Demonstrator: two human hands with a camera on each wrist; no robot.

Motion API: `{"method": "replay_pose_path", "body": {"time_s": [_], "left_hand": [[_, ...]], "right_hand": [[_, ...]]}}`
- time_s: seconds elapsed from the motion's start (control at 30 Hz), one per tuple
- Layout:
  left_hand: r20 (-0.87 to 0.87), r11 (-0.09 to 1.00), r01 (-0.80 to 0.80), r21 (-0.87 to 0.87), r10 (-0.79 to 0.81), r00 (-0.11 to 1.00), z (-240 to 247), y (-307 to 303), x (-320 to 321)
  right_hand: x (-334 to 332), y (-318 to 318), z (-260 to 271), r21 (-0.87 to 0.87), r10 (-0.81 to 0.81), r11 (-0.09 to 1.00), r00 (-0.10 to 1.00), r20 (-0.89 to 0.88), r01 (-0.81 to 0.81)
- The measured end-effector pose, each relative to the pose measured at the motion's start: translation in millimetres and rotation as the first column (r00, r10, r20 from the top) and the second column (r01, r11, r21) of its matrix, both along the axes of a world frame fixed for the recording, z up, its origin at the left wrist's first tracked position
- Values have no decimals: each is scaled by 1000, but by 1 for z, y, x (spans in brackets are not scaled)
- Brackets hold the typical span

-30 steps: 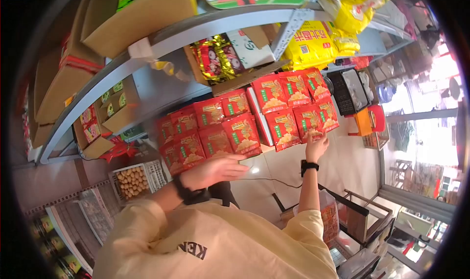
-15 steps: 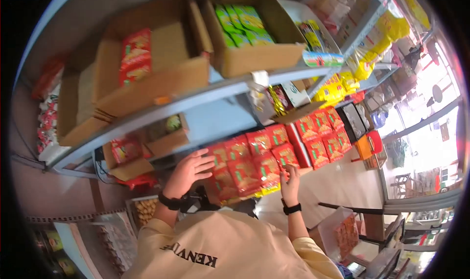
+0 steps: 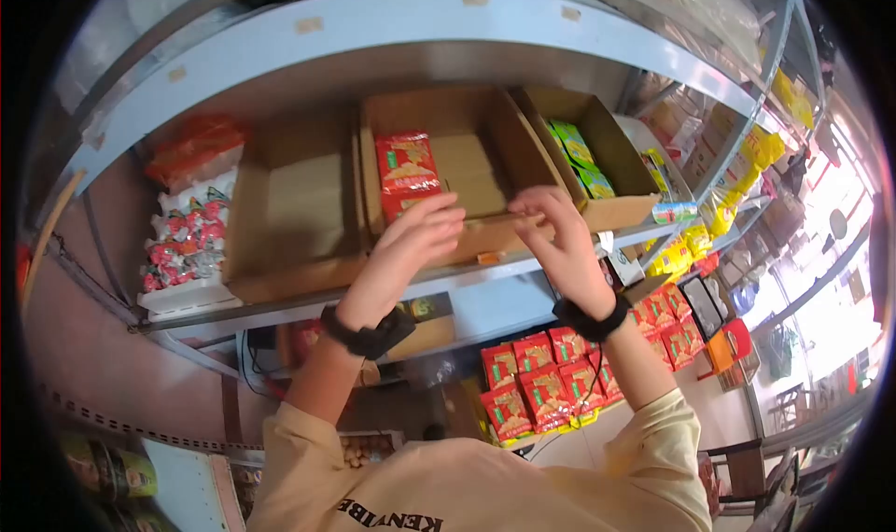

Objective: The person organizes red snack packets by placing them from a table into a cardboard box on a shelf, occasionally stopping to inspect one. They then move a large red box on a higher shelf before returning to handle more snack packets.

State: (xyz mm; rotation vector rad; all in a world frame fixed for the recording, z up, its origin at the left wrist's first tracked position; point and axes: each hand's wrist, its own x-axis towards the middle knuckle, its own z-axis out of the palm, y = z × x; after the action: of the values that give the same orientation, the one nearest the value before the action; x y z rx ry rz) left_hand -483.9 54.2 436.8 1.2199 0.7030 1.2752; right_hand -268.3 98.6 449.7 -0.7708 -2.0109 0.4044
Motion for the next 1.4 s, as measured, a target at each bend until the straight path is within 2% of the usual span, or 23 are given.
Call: {"method": "replay_pose_path", "body": {"time_s": [0.1,0.17,0.23,0.3,0.33,0.37,0.4,0.43,0.47,0.5,0.53,0.57,0.63,0.67,0.8,0.93,1.03,1.1,1.2,1.27,1.33,1.37,1.4], "left_hand": [[-195,984,-168,64,177,965,5,46,-7],[-516,965,-229,126,261,816,-6,82,-12],[-684,977,-214,-14,146,714,-46,134,-28],[-628,990,-72,-124,-22,778,-40,136,-28],[-638,984,-119,-132,8,770,-50,141,-30],[-648,976,-166,-142,35,761,-58,145,-32],[-582,935,-138,-328,-85,809,-47,137,-29],[-494,861,-97,-500,-191,849,-35,130,-25],[-560,917,-40,-396,-206,803,-61,145,-25],[-626,956,27,-293,-213,750,-83,164,-30],[-653,933,-33,-359,-226,723,-49,137,-23],[-676,902,-94,-421,-242,696,-15,110,-17],[-566,927,-151,-342,-75,821,-135,208,-32],[-701,892,-125,-435,-249,669,-23,122,-20],[-673,875,-215,-433,-155,724,-107,183,-44],[-744,884,-203,-421,-209,634,-113,193,-42],[-738,899,-204,-386,-169,653,-145,226,-36],[-734,894,-269,-357,-91,673,-132,209,-45],[-703,913,-245,-326,-61,709,-49,141,-26],[-360,953,-113,-281,4,933,-72,152,-24],[-353,899,-271,-343,144,924,-74,161,-25],[-311,935,-250,-253,167,936,-88,177,-31],[-387,909,-367,-195,273,881,-87,178,-34]], "right_hand": [[-42,52,18,34,-86,996,931,354,79],[-72,93,16,-108,-64,976,722,688,189],[-98,104,24,-122,5,955,395,919,271],[-115,136,4,-153,100,975,298,949,162],[-121,153,-11,-193,130,973,387,913,128],[-129,194,-44,-294,206,933,366,908,206],[-139,233,-84,-296,229,946,375,898,132],[-144,223,-76,-315,246,936,347,905,158],[-148,230,-91,-391,190,855,495,848,341],[-148,213,-80,-233,177,956,285,942,176],[-151,221,-91,-259,211,943,226,951,211],[-150,208,-84,-305,235,920,278,932,247],[-147,186,-68,-291,212,930,321,923,223],[-145,174,-54,-330,237,914,349,907,236],[-141,152,-30,-472,358,866,451,818,168],[-137,164,-41,-654,313,671,666,677,350],[-139,171,-47,-477,289,828,504,814,295],[-138,169,-45,-428,283,878,492,823,212],[-143,173,-43,-494,314,851,582,750,178],[-150,180,-43,-571,334,808,685,647,146],[-145,188,-32,-643,334,759,788,518,101],[-139,192,-23,-614,314,785,797,516,88],[-130,193,-10,-547,284,833,788,546,79]]}}
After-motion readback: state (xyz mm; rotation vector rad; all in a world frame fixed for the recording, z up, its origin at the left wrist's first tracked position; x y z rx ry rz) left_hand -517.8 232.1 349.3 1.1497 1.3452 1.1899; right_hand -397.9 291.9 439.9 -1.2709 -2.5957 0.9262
